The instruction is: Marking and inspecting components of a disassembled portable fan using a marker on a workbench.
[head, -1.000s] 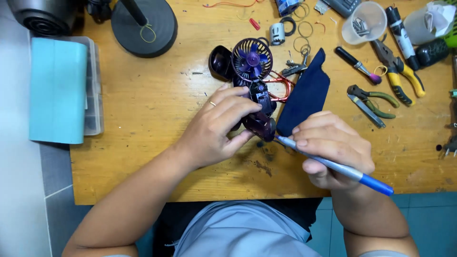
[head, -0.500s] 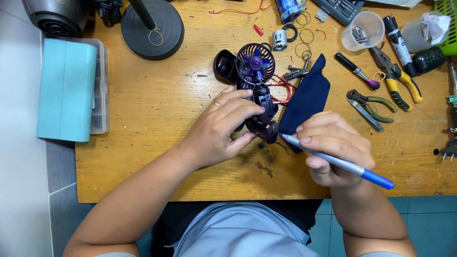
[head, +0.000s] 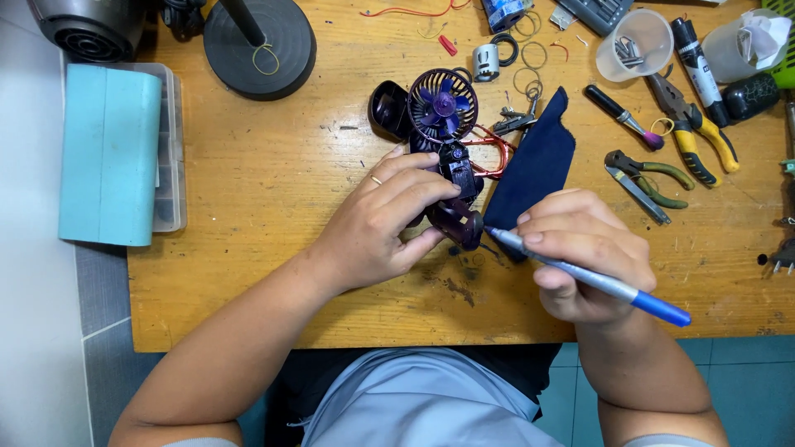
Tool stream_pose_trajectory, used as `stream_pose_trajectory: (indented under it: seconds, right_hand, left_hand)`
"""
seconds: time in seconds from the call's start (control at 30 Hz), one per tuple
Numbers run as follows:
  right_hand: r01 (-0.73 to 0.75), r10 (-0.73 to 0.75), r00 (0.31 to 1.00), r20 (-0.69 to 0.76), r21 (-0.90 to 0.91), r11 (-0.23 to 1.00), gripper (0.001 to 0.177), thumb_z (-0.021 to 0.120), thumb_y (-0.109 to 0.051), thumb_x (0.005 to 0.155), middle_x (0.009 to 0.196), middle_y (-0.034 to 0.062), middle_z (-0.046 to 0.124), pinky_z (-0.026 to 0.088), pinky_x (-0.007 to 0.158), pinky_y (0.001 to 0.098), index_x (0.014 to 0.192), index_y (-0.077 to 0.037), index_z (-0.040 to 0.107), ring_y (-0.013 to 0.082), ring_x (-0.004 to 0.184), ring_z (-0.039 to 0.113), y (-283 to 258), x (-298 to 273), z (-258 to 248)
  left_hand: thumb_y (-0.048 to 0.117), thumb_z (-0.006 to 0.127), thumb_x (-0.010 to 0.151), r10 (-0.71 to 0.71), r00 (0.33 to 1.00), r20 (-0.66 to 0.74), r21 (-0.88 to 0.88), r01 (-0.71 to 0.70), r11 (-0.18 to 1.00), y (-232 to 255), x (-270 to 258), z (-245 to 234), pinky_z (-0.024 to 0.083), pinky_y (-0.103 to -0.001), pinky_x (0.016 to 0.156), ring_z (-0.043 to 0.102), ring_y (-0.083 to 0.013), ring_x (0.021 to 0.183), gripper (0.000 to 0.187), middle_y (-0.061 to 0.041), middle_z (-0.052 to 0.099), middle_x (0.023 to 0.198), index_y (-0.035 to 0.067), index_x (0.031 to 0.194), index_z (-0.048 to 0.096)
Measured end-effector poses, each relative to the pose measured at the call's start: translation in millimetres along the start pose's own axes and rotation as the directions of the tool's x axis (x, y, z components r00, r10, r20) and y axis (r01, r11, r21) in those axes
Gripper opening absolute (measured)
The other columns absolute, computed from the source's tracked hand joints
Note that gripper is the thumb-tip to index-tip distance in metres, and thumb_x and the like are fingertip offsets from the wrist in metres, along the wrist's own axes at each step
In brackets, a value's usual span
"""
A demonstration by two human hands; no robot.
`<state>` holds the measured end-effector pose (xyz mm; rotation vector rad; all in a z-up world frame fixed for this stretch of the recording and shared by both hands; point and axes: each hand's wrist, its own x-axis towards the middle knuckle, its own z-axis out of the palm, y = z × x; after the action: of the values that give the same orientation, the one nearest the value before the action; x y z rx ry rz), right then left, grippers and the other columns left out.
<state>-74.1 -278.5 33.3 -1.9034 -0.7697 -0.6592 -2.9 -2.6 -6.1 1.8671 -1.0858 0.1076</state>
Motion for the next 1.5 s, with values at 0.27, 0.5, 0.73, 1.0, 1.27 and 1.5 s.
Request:
stream_pose_trajectory:
  seconds: [0.27, 0.5, 0.73, 1.0, 1.27, 1.5]
  right_hand:
    - [-0.077, 0.073, 0.994, 0.078, 0.055, 0.996, 0.038, 0.061, -0.033, 0.113, 0.092, 0.0178, 0.078, 0.068, 0.084, 0.0437, 0.105, 0.003, 0.073, 0.0362, 0.085, 0.080, -8.0, 3.8, -1.4]
    - [-0.109, 0.091, 0.985, 0.147, 0.121, 0.987, 0.038, 0.061, -0.034, 0.114, 0.093, 0.0179, 0.081, 0.067, 0.086, 0.0453, 0.108, 0.002, 0.072, 0.0364, 0.087, 0.079, -13.7, 12.4, -3.2]
    - [-0.112, 0.096, 0.988, 0.125, 0.134, 0.985, 0.040, 0.060, -0.036, 0.113, 0.089, 0.0175, 0.080, 0.066, 0.085, 0.0466, 0.104, 0.001, 0.072, 0.0370, 0.084, 0.079, -14.0, 11.5, -3.2]
    - [-0.056, 0.038, 0.986, 0.163, 0.105, 0.993, 0.038, 0.060, -0.034, 0.113, 0.089, 0.0175, 0.080, 0.063, 0.083, 0.0476, 0.105, 0.001, 0.073, 0.0369, 0.082, 0.077, -15.6, 14.5, -1.2]
    - [-0.086, 0.072, 0.989, 0.126, 0.116, 0.989, 0.039, 0.060, -0.035, 0.113, 0.089, 0.0161, 0.079, 0.065, 0.083, 0.0460, 0.102, 0.000, 0.073, 0.0366, 0.085, 0.079, -15.7, 13.7, -3.3]
    - [-0.081, 0.073, 0.994, 0.077, 0.104, 0.991, 0.039, 0.059, -0.036, 0.116, 0.093, 0.0165, 0.079, 0.069, 0.089, 0.0458, 0.110, 0.000, 0.072, 0.0372, 0.090, 0.080, -4.6, 0.4, -8.0]
  left_hand:
    - [0.003, 0.091, 0.100, 0.021, 1.000, 0.006, -0.007, -0.021, 1.000, 3.8, 2.3, -2.9, 0.050, -0.060, 0.133, 0.067, -0.0459, 0.145, 0.044, -0.019, 0.077, 0.133, 0.001, 0.139, 0.071]
    - [0.003, 0.090, 0.102, 0.043, 0.999, 0.011, -0.008, -0.043, 0.999, 2.1, 2.6, -4.8, 0.053, -0.059, 0.129, 0.068, -0.0475, 0.142, 0.041, -0.021, 0.077, 0.132, -0.001, 0.138, 0.071]
    - [0.002, 0.090, 0.103, 0.040, 0.999, 0.023, -0.009, -0.040, 0.999, 3.7, 3.0, -6.7, 0.053, -0.059, 0.129, 0.068, -0.0481, 0.142, 0.040, -0.022, 0.077, 0.132, -0.002, 0.138, 0.070]
    - [0.003, 0.092, 0.102, 0.043, 0.999, 0.021, 0.009, -0.043, 0.999, 2.5, 2.1, -5.5, 0.052, -0.060, 0.130, 0.067, -0.0471, 0.143, 0.042, -0.020, 0.078, 0.133, 0.000, 0.138, 0.072]
    - [0.005, 0.093, 0.102, 0.028, 0.998, 0.048, 0.049, -0.031, 0.998, 2.6, 0.8, -6.7, 0.045, -0.065, 0.133, 0.066, -0.0445, 0.147, 0.041, -0.016, 0.078, 0.135, 0.004, 0.138, 0.072]
    - [0.005, 0.090, 0.104, 0.055, 0.997, 0.055, 0.071, -0.059, 0.996, 5.2, 1.4, -8.2, 0.043, -0.068, 0.134, 0.064, -0.0441, 0.148, 0.037, -0.018, 0.078, 0.134, 0.003, 0.137, 0.074]
